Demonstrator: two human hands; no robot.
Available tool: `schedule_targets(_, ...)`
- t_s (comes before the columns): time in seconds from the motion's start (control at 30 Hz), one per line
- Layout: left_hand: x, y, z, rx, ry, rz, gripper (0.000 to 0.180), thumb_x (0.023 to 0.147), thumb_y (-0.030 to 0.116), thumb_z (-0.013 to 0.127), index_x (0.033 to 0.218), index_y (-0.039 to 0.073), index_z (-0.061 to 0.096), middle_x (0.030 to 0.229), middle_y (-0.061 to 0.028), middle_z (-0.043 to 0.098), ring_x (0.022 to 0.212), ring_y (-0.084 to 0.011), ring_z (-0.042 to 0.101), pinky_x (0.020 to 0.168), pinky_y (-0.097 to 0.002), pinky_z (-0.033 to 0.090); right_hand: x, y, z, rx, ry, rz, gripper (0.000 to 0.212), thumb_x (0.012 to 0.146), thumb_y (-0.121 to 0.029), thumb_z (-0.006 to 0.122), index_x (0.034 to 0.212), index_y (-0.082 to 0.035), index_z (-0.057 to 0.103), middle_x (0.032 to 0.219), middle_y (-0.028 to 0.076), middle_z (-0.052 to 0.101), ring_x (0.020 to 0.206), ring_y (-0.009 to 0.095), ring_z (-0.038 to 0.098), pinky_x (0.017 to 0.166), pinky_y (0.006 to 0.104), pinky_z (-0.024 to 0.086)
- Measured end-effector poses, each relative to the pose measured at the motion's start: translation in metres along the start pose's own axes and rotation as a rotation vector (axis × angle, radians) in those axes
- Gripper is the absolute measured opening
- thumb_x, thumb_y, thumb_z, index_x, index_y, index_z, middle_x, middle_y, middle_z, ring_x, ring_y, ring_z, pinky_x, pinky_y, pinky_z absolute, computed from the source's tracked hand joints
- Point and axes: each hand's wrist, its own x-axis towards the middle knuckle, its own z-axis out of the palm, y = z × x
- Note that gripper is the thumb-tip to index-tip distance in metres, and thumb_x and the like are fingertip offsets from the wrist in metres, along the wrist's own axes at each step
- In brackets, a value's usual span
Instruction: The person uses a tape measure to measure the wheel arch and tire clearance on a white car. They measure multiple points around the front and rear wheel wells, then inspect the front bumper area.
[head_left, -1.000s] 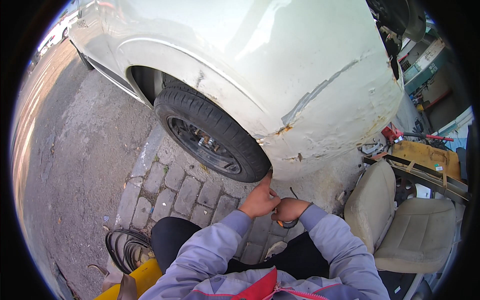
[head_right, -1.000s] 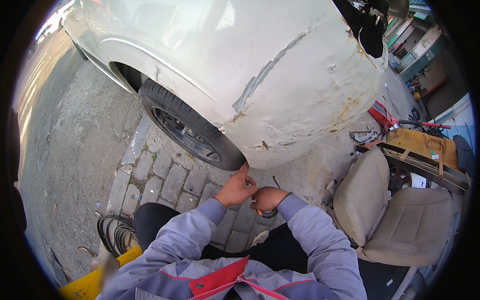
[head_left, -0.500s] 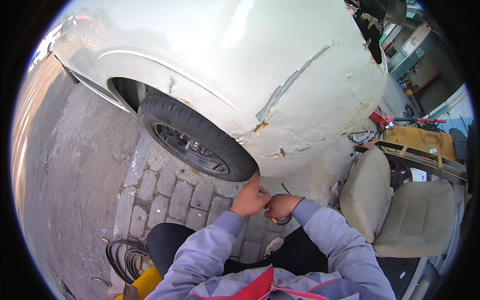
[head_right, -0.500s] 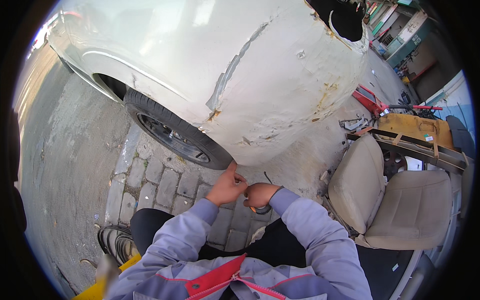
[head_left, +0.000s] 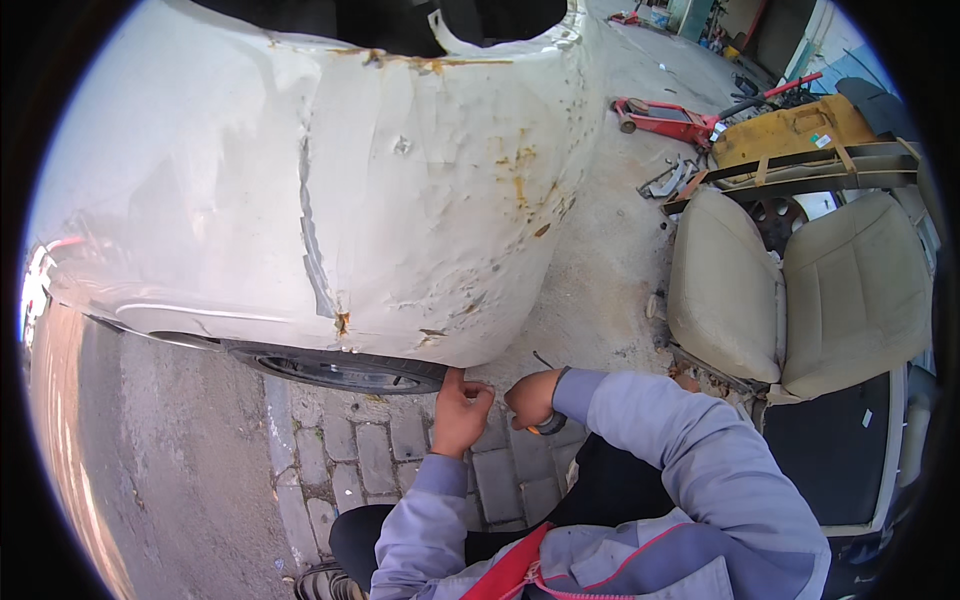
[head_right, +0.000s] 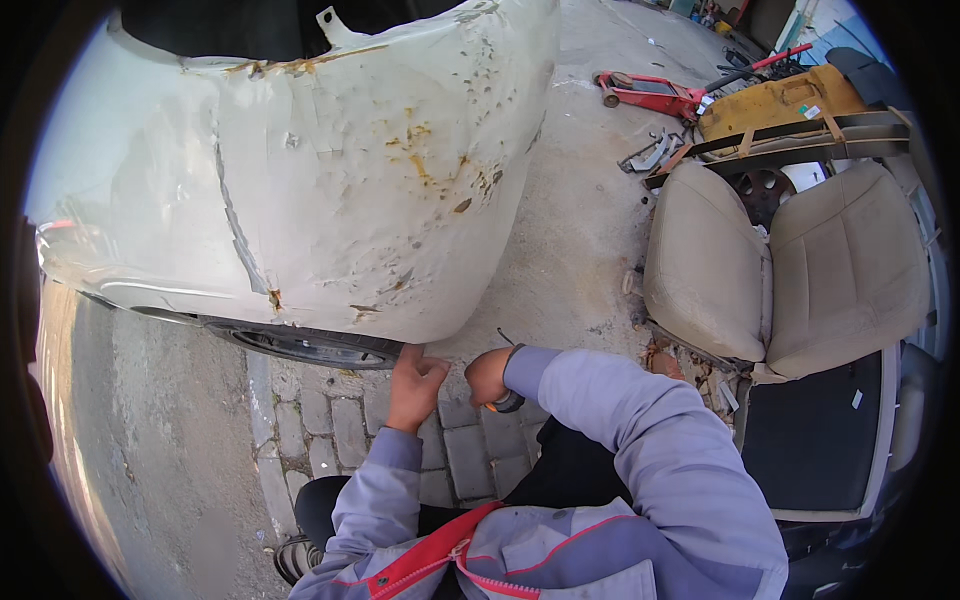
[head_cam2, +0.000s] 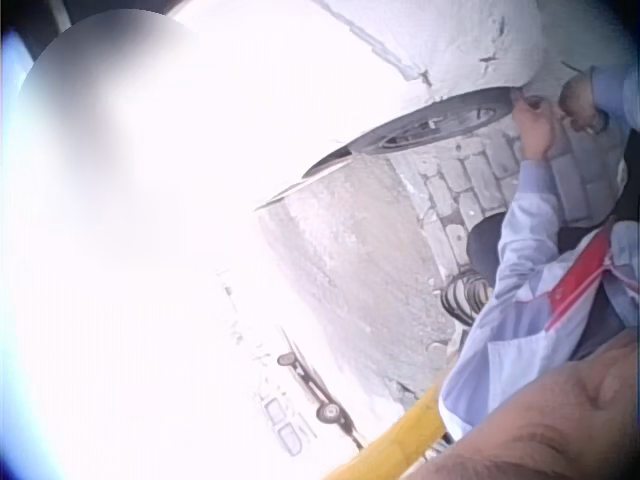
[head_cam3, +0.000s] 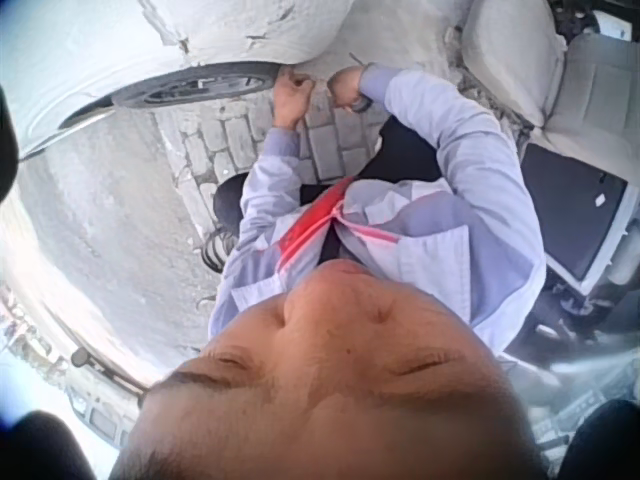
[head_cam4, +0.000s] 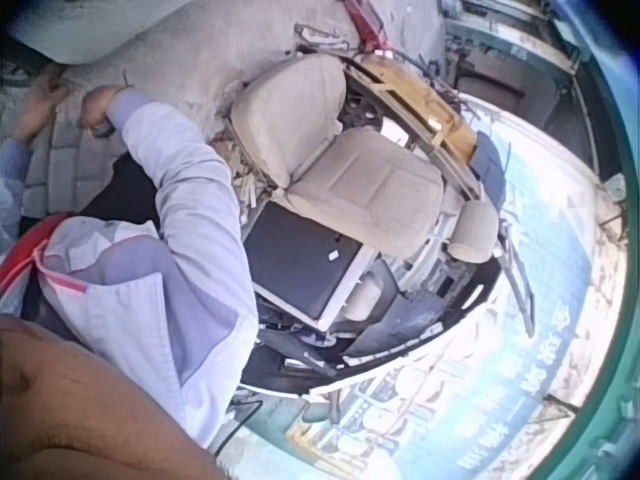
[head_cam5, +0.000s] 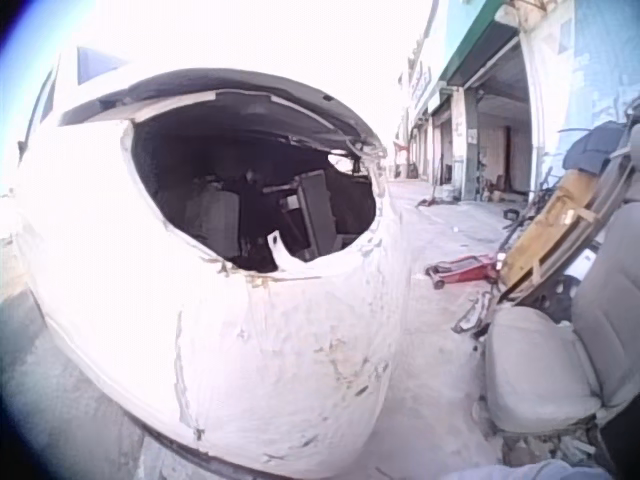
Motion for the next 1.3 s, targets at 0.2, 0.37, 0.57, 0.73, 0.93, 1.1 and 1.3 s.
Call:
schedule_targets(0.2, 0.006, 0.007, -0.006, -0.007, -0.031, 0.036, 0.059, 0.085, 0.004, 0.069, 0.139, -0.006, 0.051, 0.125, -0.0173, 0.067, 0.083, -0.0175, 0.070, 0.078, -0.0300, 0.054, 0.000, 0.018, 0.003, 0.035, 0.042, -0.060, 0.053, 0.088, -0.044, 0.064, 0.100, 0.007, 0.075, 0.102, 0.026, 0.074, 0.100, 0.039, 0.070, 0.090, 0.0476, 0.053)
schedule_targets(0.37, 0.011, 0.011, -0.009, 0.184, -0.015, -0.082, 0.050, 0.089, 0.008, 0.071, 0.133, -0.009, 0.055, 0.120, -0.0208, 0.070, 0.077, -0.0173, 0.069, 0.072, -0.0309, 0.054, -0.004, 0.029, 0.003, 0.092, 0.097, -0.048, 0.052, 0.087, -0.044, 0.065, 0.103, 0.004, 0.076, 0.104, 0.025, 0.074, 0.099, 0.039, 0.070, 0.089, 0.0479, 0.053)
schedule_targets(0.57, 0.020, 0.035, -0.009, 0.441, -0.121, -0.293, 0.045, 0.095, 0.020, 0.069, 0.127, -0.009, 0.058, 0.093, -0.0155, 0.076, 0.072, -0.0171, 0.070, 0.067, -0.0302, 0.052, -0.014, 0.050, -0.004, 0.153, 0.151, -0.050, 0.051, 0.086, -0.046, 0.065, 0.103, 0.000, 0.077, 0.105, 0.023, 0.074, 0.098, 0.038, 0.070, 0.088, 0.0470, 0.053)
schedule_targets(0.73, 0.017, 0.047, -0.004, 0.463, -0.135, -0.259, 0.045, 0.099, 0.026, 0.064, 0.125, -0.010, 0.057, 0.082, -0.0123, 0.076, 0.064, -0.0126, 0.062, 0.061, -0.0281, 0.051, -0.027, 0.074, -0.012, 0.242, 0.205, -0.055, 0.052, 0.085, -0.045, 0.064, 0.104, 0.002, 0.076, 0.105, 0.024, 0.074, 0.098, 0.038, 0.069, 0.088, 0.0468, 0.052)
schedule_targets(0.93, 0.005, 0.061, -0.018, 0.388, -0.128, -0.285, 0.044, 0.099, 0.025, 0.066, 0.127, -0.007, 0.056, 0.091, -0.0112, 0.076, 0.065, -0.0110, 0.058, 0.060, -0.0272, 0.049, -0.025, 0.118, -0.022, 0.353, 0.415, 0.028, 0.056, 0.085, -0.047, 0.060, 0.104, 0.005, 0.075, 0.106, 0.027, 0.072, 0.099, 0.040, 0.069, 0.089, 0.0474, 0.052)
schedule_targets(1.1, -0.017, 0.074, -0.053, 0.192, 0.150, -0.086, 0.030, 0.099, 0.013, 0.062, 0.123, -0.004, 0.061, 0.090, -0.0096, 0.074, 0.070, -0.0101, 0.059, 0.064, -0.0251, 0.049, -0.004, 0.139, -0.024, 0.588, 0.530, 0.104, 0.051, 0.084, -0.041, 0.062, 0.103, 0.004, 0.075, 0.103, 0.025, 0.073, 0.096, 0.036, 0.070, 0.085, 0.0461, 0.053)
schedule_targets(1.3, -0.019, 0.111, -0.122, 0.323, 0.725, 0.325, 0.018, 0.100, 0.006, 0.058, 0.114, -0.004, 0.064, 0.102, -0.0089, 0.068, 0.091, -0.0144, 0.060, 0.083, -0.0270, 0.048, 0.023, 0.158, -0.023, 1.227, 0.610, 0.070, 0.038, 0.082, -0.024, 0.068, 0.109, 0.003, 0.075, 0.101, 0.017, 0.074, 0.092, 0.026, 0.070, 0.075, 0.0404, 0.055)
